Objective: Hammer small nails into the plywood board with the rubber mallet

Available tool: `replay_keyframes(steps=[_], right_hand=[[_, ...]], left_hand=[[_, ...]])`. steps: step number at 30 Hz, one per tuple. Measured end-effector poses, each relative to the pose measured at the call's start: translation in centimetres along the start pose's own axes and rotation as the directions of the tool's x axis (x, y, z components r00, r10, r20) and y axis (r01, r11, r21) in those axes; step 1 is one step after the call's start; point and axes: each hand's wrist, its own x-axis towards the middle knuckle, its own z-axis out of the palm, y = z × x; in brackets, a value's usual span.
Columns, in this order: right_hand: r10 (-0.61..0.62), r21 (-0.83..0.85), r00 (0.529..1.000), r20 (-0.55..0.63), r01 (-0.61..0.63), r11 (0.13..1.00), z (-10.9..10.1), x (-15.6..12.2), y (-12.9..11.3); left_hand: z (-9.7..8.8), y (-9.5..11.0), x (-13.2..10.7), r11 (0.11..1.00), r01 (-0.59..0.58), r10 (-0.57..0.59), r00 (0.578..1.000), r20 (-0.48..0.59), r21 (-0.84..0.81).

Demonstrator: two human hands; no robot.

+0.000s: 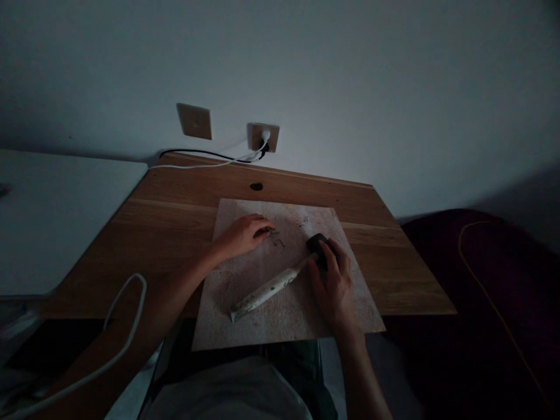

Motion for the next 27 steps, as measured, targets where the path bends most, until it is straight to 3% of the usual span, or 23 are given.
replay_keyframes(steps=[9,12,15,18,20,23,25,27], right_hand=[[0.003,0.014,1.000,-0.008,-0.003,1.000,0.1,-0.1,0.1],[0.000,0.021,1.000,-0.027,0.001,1.000,-0.8,0.5,0.2],[-0.032,-0.015,0.999,0.004,0.032,0.999,-2.3,2.8,0.5],[-0.146,-0.026,0.971,0.191,0.154,0.988,-3.2,7.0,1.0],[-0.189,-0.062,0.915,0.355,0.225,0.972,-2.9,10.1,1.3],[-0.113,-0.212,0.802,0.586,0.286,0.934,-1.6,14.1,1.4],[-0.085,-0.267,0.762,0.642,0.326,0.907,-0.7,15.9,1.3],[-0.070,-0.291,0.755,0.652,0.334,0.896,0.2,17.0,1.3]], left_hand=[[0.1,-0.4,0.1,0.999,-0.003,0.003,1.000,-0.014,-0.036],[0.0,-0.2,0.0,1.000,-0.012,0.012,1.000,-0.012,-0.013],[0.0,0.1,-0.1,0.998,-0.057,0.056,0.998,0.023,0.039],[0.1,0.4,-0.2,0.993,-0.092,0.089,0.995,0.054,0.074],[0.3,0.5,-0.2,0.991,-0.102,0.097,0.993,0.068,0.082],[0.5,0.4,-0.2,0.991,-0.118,0.113,0.991,0.072,0.059],[0.6,0.3,-0.2,0.991,-0.130,0.128,0.989,0.067,0.023],[0.6,0.1,-0.2,0.992,-0.127,0.127,0.990,0.063,-0.015]])
